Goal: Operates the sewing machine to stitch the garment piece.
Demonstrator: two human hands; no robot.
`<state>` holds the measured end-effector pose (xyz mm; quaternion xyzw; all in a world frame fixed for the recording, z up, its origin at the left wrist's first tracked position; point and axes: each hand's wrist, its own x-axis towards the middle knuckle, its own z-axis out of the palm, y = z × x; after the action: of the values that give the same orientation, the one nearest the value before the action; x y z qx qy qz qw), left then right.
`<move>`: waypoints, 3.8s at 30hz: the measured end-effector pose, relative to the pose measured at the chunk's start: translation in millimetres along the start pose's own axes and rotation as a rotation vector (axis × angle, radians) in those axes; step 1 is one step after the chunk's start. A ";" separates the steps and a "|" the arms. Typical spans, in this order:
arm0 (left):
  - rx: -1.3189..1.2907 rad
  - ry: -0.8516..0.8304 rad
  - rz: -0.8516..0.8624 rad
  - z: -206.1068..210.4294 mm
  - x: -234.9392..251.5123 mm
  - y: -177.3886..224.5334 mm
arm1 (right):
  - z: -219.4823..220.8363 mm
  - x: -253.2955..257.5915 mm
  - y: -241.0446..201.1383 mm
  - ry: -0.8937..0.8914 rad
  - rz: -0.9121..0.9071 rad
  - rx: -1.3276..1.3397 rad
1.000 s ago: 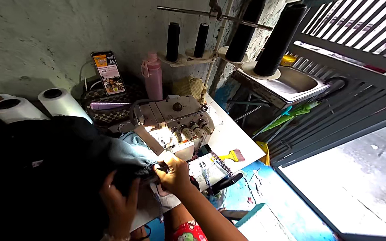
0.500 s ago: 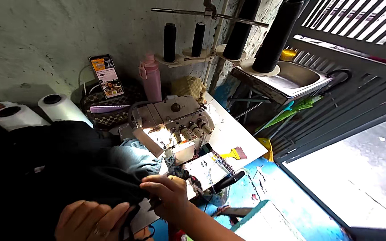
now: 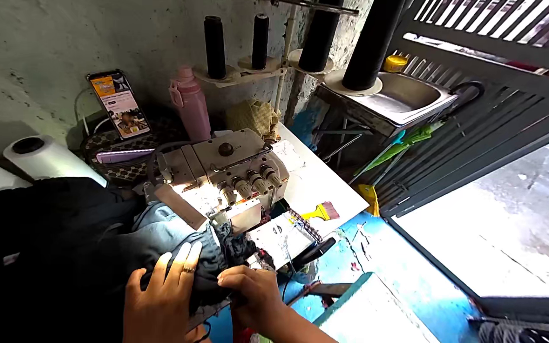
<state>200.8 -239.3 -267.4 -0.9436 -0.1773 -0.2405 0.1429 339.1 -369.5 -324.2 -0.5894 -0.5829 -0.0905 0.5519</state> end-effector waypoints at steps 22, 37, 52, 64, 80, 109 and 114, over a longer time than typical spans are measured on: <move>-0.099 0.443 -0.351 24.4 -46.4 -8.1 | 38.1 44.6 37.5 0.099 0.107 0.141; -0.136 0.133 -0.077 -20.7 -10.9 -8.8 | 28.1 23.0 -1.3 0.026 -0.085 0.049; 0.047 -0.179 -0.090 7.6 27.9 -10.5 | 12.0 21.1 21.2 -0.028 0.087 0.222; -1.817 -0.305 -1.057 7.1 -90.8 26.8 | 25.8 47.5 39.6 -0.052 0.099 0.275; -0.436 0.345 -0.194 37.4 -12.4 -63.1 | 26.4 68.0 16.6 -0.066 0.317 0.077; 0.040 0.051 -0.005 7.3 -3.0 11.9 | 2.9 9.3 3.1 -0.017 -0.006 0.027; 0.073 0.047 -0.016 11.5 6.4 10.3 | 7.0 14.6 11.8 -0.004 0.012 0.060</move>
<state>214.8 -242.8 -275.8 -0.9304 -0.1900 -0.2573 0.1793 349.1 -352.2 -322.2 -0.5762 -0.5829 -0.0682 0.5688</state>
